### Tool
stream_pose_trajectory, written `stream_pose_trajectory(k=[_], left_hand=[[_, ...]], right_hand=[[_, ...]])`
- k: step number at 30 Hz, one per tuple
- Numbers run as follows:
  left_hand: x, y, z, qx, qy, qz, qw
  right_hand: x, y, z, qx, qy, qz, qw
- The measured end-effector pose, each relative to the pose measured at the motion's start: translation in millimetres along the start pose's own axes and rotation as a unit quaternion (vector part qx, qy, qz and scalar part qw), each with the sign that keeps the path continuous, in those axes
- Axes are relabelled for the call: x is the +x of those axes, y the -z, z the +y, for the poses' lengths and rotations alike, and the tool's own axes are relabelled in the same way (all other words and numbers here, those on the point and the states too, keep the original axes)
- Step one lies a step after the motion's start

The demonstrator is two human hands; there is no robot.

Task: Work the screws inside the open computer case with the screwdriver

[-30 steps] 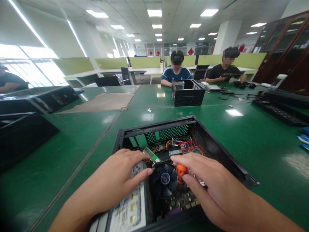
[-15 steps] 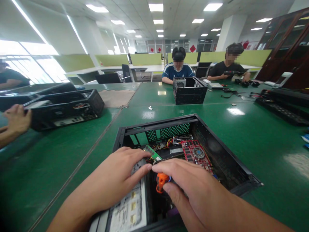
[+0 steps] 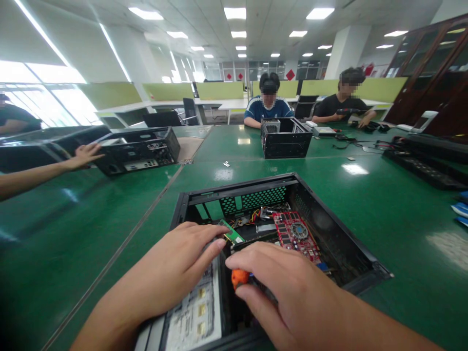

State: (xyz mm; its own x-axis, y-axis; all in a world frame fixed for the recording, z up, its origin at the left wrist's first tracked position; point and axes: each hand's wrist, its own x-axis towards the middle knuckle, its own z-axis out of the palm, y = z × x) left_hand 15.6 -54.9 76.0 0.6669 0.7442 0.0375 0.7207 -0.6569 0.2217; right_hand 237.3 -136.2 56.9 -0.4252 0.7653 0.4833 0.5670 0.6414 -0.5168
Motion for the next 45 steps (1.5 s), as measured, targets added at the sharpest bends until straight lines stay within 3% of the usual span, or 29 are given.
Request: stream_pose_trajectory(k=[5,9,14,20,25,40,45], left_hand=[[0,0.1,1,-0.003,0.017,0.003,1.000],[1,-5.3,0,0.012,0.072,0.037,0.997],[1,-8.4,0,0.022,0.077,0.043,0.996],[2,-3.4,1,0.036,0.067,0.016,0.997],[2,-3.6,1,0.047,0.062,0.018,0.997],[3,-0.6,2,0.038,0.055,0.010,0.998],[2,-3.3,1,0.046,0.047,0.015,0.998]], right_hand=[[0,1,-1,0.039,-0.033,-0.024,0.998],[3,15,-6,0.038,-0.044,-0.082,0.995],[31,31,-7,-0.002,-0.035,-0.042,0.999],[63,16,11,0.008,-0.024,-0.043,0.999],[60,7,19,0.005,-0.026,-0.038,0.999],[59,7,19,-0.015,-0.030,-0.078,0.996],[60,1,19,-0.040,-0.069,-0.096,0.992]])
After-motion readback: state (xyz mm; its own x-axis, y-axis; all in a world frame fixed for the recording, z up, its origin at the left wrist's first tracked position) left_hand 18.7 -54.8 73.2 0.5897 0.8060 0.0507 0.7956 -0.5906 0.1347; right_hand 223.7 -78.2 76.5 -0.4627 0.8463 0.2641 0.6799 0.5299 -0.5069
